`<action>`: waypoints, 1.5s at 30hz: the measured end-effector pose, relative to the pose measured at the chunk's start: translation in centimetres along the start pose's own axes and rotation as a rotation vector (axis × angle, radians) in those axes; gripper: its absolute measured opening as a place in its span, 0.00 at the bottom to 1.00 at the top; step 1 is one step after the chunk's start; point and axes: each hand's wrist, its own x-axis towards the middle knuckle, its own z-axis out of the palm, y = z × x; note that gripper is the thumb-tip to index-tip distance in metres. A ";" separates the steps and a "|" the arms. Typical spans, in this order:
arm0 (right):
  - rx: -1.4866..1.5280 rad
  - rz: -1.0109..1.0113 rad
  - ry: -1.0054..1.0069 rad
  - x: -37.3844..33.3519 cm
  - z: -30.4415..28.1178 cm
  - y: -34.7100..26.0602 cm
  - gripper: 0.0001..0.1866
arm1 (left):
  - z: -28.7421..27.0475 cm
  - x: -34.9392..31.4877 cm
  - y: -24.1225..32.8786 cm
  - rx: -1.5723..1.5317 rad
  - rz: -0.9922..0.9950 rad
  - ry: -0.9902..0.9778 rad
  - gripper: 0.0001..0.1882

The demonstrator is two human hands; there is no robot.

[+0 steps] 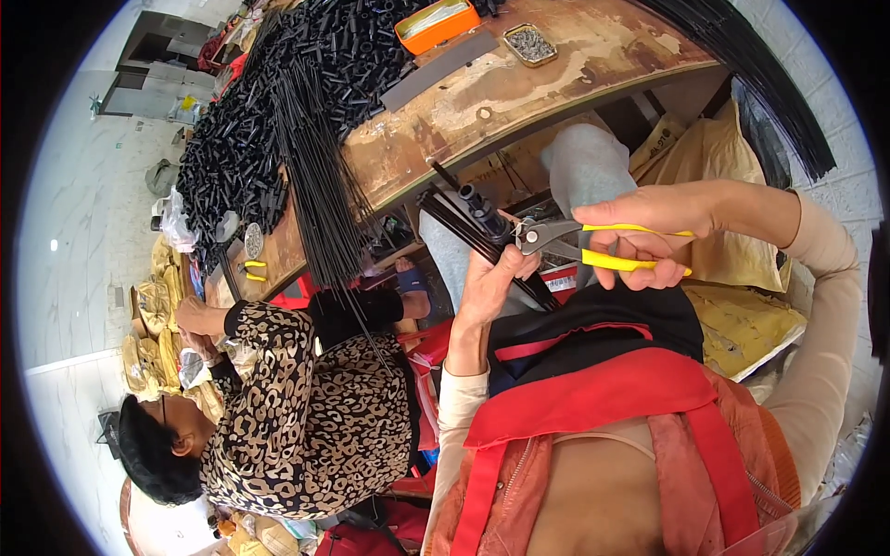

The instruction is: Trimming and assembling black cable bundles at a production workbench.

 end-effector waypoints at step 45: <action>-1.719 -0.639 1.061 2.2 -0.4 0.8 0.35 | 0.5 -0.1 -0.5 0.062 0.047 0.226 0.10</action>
